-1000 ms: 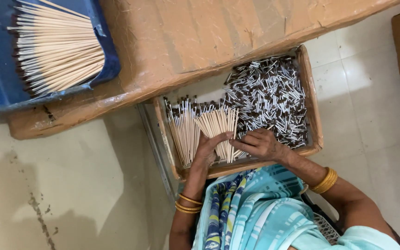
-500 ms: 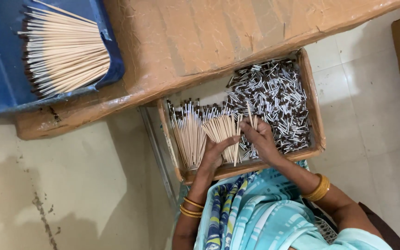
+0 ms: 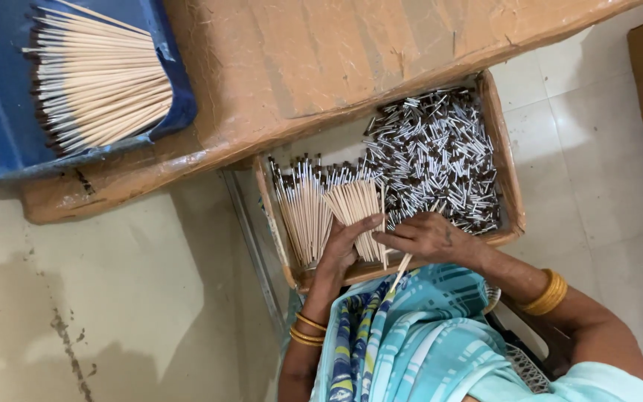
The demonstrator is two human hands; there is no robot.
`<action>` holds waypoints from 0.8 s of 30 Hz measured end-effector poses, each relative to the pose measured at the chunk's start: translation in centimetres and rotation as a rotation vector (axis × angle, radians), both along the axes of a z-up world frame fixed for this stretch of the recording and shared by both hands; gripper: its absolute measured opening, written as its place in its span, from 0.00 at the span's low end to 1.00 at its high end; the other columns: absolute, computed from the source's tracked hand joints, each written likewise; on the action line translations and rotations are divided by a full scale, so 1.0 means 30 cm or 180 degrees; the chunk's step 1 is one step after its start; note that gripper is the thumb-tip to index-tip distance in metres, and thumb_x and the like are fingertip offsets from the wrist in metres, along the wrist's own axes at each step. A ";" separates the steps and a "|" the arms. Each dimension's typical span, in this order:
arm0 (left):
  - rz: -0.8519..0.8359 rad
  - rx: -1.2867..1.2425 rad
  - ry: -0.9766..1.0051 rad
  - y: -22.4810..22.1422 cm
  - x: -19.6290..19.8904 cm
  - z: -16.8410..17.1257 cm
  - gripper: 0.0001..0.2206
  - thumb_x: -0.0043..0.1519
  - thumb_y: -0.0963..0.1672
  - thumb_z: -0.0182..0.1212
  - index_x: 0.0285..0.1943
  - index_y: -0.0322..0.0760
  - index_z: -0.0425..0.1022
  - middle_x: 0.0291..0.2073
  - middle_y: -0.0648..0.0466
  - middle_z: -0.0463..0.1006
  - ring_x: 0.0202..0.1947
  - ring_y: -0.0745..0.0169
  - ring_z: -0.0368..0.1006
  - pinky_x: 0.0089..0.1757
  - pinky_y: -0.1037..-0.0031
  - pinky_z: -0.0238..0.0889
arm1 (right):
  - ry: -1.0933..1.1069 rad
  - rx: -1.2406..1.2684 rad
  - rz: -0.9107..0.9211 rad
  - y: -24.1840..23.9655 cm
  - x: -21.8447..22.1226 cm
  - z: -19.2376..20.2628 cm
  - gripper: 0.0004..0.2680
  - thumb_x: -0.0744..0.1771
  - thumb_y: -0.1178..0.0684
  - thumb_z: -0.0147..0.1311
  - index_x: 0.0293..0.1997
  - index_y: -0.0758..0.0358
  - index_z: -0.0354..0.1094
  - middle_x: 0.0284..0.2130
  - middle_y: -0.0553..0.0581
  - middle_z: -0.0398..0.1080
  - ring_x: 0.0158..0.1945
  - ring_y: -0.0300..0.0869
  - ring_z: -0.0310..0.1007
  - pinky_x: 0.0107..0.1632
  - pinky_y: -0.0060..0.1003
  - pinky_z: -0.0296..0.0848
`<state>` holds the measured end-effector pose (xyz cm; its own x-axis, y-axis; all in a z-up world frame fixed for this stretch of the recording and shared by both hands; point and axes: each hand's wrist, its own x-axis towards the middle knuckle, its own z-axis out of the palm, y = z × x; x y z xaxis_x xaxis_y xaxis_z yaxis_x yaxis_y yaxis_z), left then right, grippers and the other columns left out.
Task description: The person gathers groups of wooden sticks from a container and a drawer, aligning them by hand before placing the bundles into a white box.
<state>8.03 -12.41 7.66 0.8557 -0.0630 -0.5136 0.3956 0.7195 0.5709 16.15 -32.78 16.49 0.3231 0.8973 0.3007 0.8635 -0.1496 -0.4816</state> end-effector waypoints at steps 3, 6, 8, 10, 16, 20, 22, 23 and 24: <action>0.0064 0.0061 -0.0057 0.007 0.015 0.049 0.18 0.56 0.37 0.72 0.56 0.30 0.75 0.44 0.47 0.82 0.45 0.57 0.80 0.45 0.69 0.77 | -0.0709 -0.0033 0.0149 -0.006 0.017 -0.007 0.19 0.60 0.54 0.60 0.58 0.59 0.72 0.22 0.48 0.63 0.25 0.37 0.69 0.26 0.35 0.74; 0.0057 0.0185 0.0132 0.009 0.000 0.053 0.20 0.54 0.37 0.73 0.55 0.32 0.75 0.44 0.48 0.82 0.45 0.60 0.80 0.45 0.70 0.77 | -0.0918 0.0111 0.0141 -0.004 0.003 -0.012 0.17 0.61 0.56 0.60 0.56 0.59 0.74 0.23 0.46 0.62 0.26 0.35 0.69 0.27 0.33 0.74; 0.0009 0.0281 0.0222 0.014 0.016 0.040 0.20 0.53 0.37 0.73 0.54 0.32 0.75 0.44 0.48 0.83 0.45 0.60 0.80 0.45 0.70 0.78 | -0.1024 0.0228 0.0114 0.001 0.016 -0.011 0.16 0.62 0.57 0.59 0.55 0.59 0.75 0.24 0.46 0.63 0.27 0.34 0.69 0.27 0.32 0.73; -0.0056 0.0442 0.0471 0.014 0.021 0.028 0.20 0.52 0.37 0.74 0.53 0.33 0.75 0.43 0.46 0.84 0.45 0.60 0.82 0.46 0.71 0.80 | -0.1077 0.0319 0.0033 -0.001 0.020 -0.002 0.14 0.63 0.57 0.59 0.54 0.58 0.75 0.25 0.45 0.64 0.28 0.34 0.68 0.27 0.31 0.73; 0.0102 0.0209 0.0106 0.006 0.001 -0.026 0.18 0.54 0.37 0.73 0.53 0.29 0.75 0.43 0.44 0.83 0.44 0.58 0.82 0.45 0.69 0.79 | -0.1079 0.0355 -0.0047 0.006 0.019 -0.005 0.15 0.62 0.56 0.59 0.55 0.57 0.75 0.28 0.44 0.65 0.30 0.34 0.67 0.31 0.31 0.73; 0.0147 0.0163 0.0043 0.006 0.001 0.031 0.18 0.55 0.37 0.73 0.54 0.31 0.75 0.43 0.45 0.83 0.45 0.59 0.81 0.46 0.70 0.78 | -0.1033 0.0249 -0.0056 0.006 0.015 -0.008 0.16 0.61 0.56 0.60 0.55 0.57 0.76 0.27 0.44 0.65 0.30 0.34 0.68 0.30 0.31 0.72; 0.0126 0.0250 -0.0096 0.005 0.009 0.103 0.17 0.57 0.38 0.73 0.54 0.30 0.75 0.44 0.46 0.82 0.45 0.58 0.80 0.46 0.70 0.77 | -0.1028 0.0259 -0.0033 0.003 0.021 -0.010 0.15 0.62 0.55 0.60 0.54 0.57 0.75 0.29 0.45 0.66 0.31 0.34 0.69 0.31 0.31 0.72; 0.0126 0.0250 -0.0094 0.010 0.010 0.110 0.17 0.57 0.38 0.73 0.54 0.30 0.75 0.44 0.46 0.82 0.45 0.58 0.80 0.46 0.70 0.77 | -0.1026 0.0260 -0.0033 0.002 0.012 -0.038 0.15 0.62 0.55 0.60 0.54 0.57 0.75 0.29 0.45 0.66 0.31 0.34 0.69 0.31 0.31 0.72; 0.0070 0.0276 -0.0057 0.015 0.012 0.116 0.17 0.57 0.38 0.72 0.54 0.31 0.75 0.44 0.46 0.83 0.46 0.58 0.81 0.47 0.69 0.78 | -0.1056 0.0433 -0.0143 0.001 0.004 -0.066 0.14 0.63 0.54 0.59 0.54 0.56 0.74 0.32 0.46 0.68 0.34 0.35 0.69 0.33 0.31 0.72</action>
<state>8.38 -11.95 11.15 0.8655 0.0001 -0.5008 0.3693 0.6754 0.6383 16.28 -32.75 14.50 0.2261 0.8290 0.5115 0.9702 -0.1447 -0.1943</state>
